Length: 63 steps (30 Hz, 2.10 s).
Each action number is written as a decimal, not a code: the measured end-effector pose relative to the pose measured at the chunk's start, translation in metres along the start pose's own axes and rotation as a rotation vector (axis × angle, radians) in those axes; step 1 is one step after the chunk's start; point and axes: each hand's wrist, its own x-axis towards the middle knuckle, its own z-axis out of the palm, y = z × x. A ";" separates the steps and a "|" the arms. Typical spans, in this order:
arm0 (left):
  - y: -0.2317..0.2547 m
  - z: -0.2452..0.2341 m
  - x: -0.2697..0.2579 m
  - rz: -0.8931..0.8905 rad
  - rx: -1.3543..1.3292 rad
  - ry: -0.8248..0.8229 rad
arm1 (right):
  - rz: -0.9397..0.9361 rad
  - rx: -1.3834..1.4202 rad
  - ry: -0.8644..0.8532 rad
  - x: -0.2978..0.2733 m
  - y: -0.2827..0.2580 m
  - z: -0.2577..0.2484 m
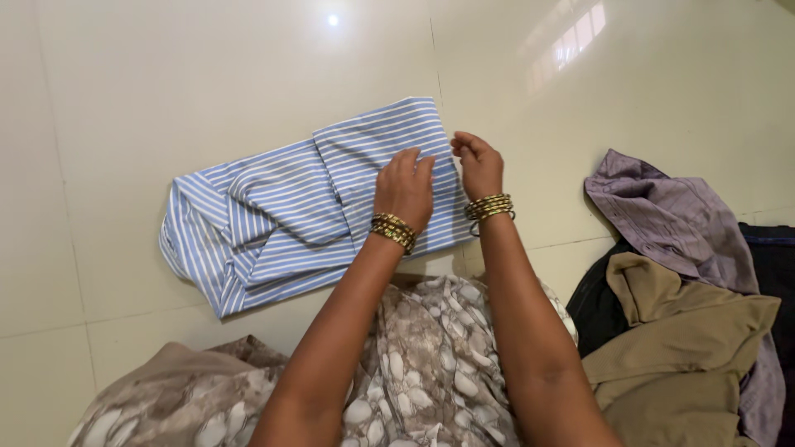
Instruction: The person folds a striped shirt by smoothing it out on the floor, folding the sleeves inward, and then folding the body into a square before placing it in a bag.
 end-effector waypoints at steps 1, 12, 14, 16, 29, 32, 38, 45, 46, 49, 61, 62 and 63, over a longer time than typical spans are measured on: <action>-0.004 0.005 0.011 -0.050 0.084 -0.071 | -0.113 -0.064 -0.014 0.003 0.000 0.006; -0.067 0.027 0.020 -0.131 0.542 -0.238 | -0.384 -0.988 -0.396 0.000 -0.027 0.077; -0.064 0.016 0.031 -0.171 0.453 -0.414 | -0.357 -1.047 -0.394 0.018 -0.032 0.074; -0.059 0.006 0.041 -0.183 0.422 -0.499 | -0.254 -1.110 -0.382 0.034 -0.035 0.067; -0.084 -0.001 -0.005 -0.181 0.539 -0.484 | -0.130 -1.239 -0.058 -0.013 -0.033 0.043; -0.088 0.004 -0.050 -0.011 0.640 -0.385 | -0.316 -1.136 -0.334 -0.094 -0.017 0.103; -0.094 -0.061 -0.086 -0.349 0.544 -0.529 | 0.011 -1.220 -0.422 -0.107 -0.021 0.065; -0.077 -0.130 -0.107 -0.749 0.513 -0.405 | 0.234 -0.683 0.237 -0.108 0.023 0.028; -0.076 -0.134 -0.109 -0.836 0.436 -0.454 | 0.230 -0.679 0.268 -0.103 0.035 0.031; -0.075 -0.140 -0.123 -0.964 0.280 -0.574 | 0.311 -0.471 0.065 -0.088 0.059 0.024; -0.162 -0.083 -0.117 -0.636 0.015 -0.259 | 0.094 0.233 0.380 -0.080 0.015 -0.059; -0.174 -0.097 -0.121 -0.861 -0.081 -0.040 | 0.082 0.175 0.374 -0.079 0.013 -0.056; -0.181 -0.115 -0.121 -1.025 -0.056 -0.004 | 0.069 0.117 0.367 -0.078 0.009 -0.051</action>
